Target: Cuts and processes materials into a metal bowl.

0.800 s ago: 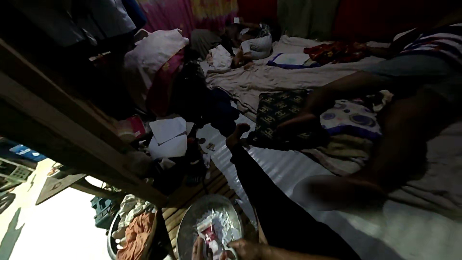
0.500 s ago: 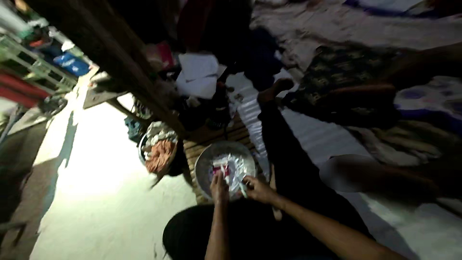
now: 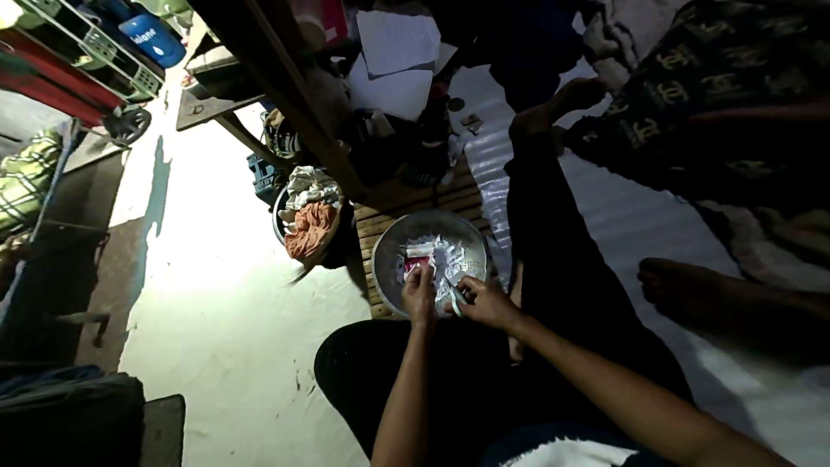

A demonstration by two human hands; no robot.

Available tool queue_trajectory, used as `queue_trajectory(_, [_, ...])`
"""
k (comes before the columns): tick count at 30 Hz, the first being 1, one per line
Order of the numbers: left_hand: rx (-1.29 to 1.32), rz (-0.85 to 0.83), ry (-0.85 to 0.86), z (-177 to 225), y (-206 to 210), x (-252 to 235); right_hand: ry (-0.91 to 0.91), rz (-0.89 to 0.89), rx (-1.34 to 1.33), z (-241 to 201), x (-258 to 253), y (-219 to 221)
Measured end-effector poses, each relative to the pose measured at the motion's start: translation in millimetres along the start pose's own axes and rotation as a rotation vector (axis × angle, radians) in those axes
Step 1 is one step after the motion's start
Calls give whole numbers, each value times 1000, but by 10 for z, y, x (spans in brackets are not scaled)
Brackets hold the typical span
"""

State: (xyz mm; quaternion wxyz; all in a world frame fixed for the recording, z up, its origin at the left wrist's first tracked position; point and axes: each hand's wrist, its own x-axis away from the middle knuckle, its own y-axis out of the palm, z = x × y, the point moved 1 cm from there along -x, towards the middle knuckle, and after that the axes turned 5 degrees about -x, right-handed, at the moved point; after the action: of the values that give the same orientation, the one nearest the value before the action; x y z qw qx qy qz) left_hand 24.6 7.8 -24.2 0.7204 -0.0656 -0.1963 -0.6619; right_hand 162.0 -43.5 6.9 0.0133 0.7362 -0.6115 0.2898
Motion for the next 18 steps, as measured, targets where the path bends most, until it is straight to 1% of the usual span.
queue_trajectory(4, [-16, -17, 42, -23, 23, 30, -32, 26, -17, 9, 18, 2])
queue_trajectory(10, [-47, -31, 31, -24, 50, 74, -67, 75, -40, 28, 50, 26])
queue_trajectory(18, [-2, -48, 50, -58, 67, 101, -110, 133, -102, 61, 89, 37])
